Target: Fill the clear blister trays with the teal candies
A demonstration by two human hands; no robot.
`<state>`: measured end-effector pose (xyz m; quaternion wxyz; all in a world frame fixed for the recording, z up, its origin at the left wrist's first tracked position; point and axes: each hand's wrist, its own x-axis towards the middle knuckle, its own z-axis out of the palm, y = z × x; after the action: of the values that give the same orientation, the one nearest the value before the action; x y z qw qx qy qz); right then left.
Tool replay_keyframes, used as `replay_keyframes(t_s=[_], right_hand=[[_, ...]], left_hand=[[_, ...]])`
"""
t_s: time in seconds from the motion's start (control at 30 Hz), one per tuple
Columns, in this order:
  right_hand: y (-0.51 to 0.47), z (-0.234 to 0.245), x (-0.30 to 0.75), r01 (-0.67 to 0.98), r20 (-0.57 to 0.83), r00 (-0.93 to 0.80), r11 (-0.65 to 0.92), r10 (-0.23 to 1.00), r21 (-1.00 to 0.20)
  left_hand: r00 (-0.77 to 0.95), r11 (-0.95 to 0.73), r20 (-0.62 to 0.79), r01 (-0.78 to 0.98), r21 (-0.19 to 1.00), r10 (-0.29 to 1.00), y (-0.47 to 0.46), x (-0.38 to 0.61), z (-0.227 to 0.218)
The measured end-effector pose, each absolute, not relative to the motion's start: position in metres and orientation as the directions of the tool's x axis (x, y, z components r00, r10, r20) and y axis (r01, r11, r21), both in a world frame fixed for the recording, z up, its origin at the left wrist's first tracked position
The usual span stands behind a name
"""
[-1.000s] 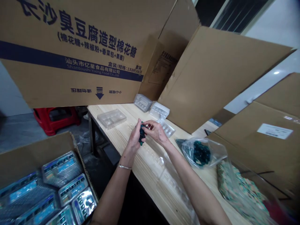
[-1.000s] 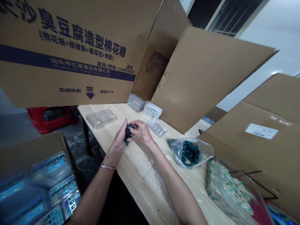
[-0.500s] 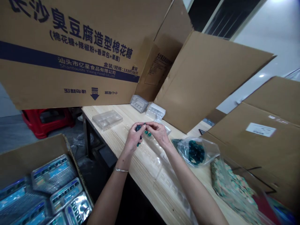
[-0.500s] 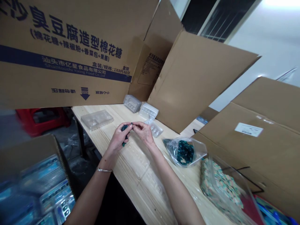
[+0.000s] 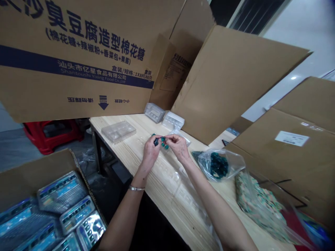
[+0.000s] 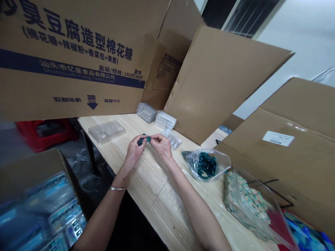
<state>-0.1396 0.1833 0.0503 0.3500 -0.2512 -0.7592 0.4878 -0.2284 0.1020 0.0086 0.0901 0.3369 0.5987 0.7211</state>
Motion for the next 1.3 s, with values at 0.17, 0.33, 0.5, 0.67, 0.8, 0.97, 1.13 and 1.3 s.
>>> replay_keyframes(t_s=[0.17, 0.33, 0.5, 0.67, 0.8, 0.97, 1.13, 1.3], right_hand=[[0.186, 0.052, -0.131, -0.047, 0.110, -0.719, 0.110, 0.686, -0.993], [0.192, 0.061, -0.117, -0.017, 0.034, -0.758, 0.033, 0.652, -0.999], [0.191, 0.061, -0.105, -0.025, 0.023, -0.744, 0.007, 0.668, -1.000], [0.188, 0.052, -0.102, -0.013, 0.103, -0.741, 0.140, 0.664, -0.990], [0.187, 0.060, -0.098, 0.048, 0.155, -0.818, 0.334, 0.554, -0.941], [0.187, 0.073, -0.090, 0.084, 0.184, -0.813, 0.423, 0.553, -0.902], [0.218, 0.060, -0.080, 0.142, 0.309, -0.777, 0.631, 0.548, -0.763], [0.258, 0.030, -0.078, 0.160, 0.286, -0.854, 0.743, 0.434, -0.650]], left_hand=[[-0.728, -0.256, 0.313, 0.193, 0.947, 0.610, 0.097, -0.229, 0.011], [-0.682, -0.266, 0.189, -0.008, 0.964, 0.707, 0.091, -0.225, 0.017], [-0.627, -0.262, 0.122, -0.135, 0.956, 0.769, 0.094, -0.215, 0.018], [-0.625, -0.230, 0.111, -0.112, 0.967, 0.772, 0.099, -0.209, 0.017], [-0.555, -0.224, 0.123, -0.117, 0.968, 0.822, 0.097, -0.213, 0.013], [-0.472, -0.198, 0.084, -0.198, 0.960, 0.877, 0.093, -0.220, 0.011], [-0.580, -0.244, 0.043, -0.273, 0.930, 0.813, 0.084, -0.230, 0.018], [-0.601, -0.311, 0.034, -0.364, 0.878, 0.799, 0.076, -0.235, 0.024]])
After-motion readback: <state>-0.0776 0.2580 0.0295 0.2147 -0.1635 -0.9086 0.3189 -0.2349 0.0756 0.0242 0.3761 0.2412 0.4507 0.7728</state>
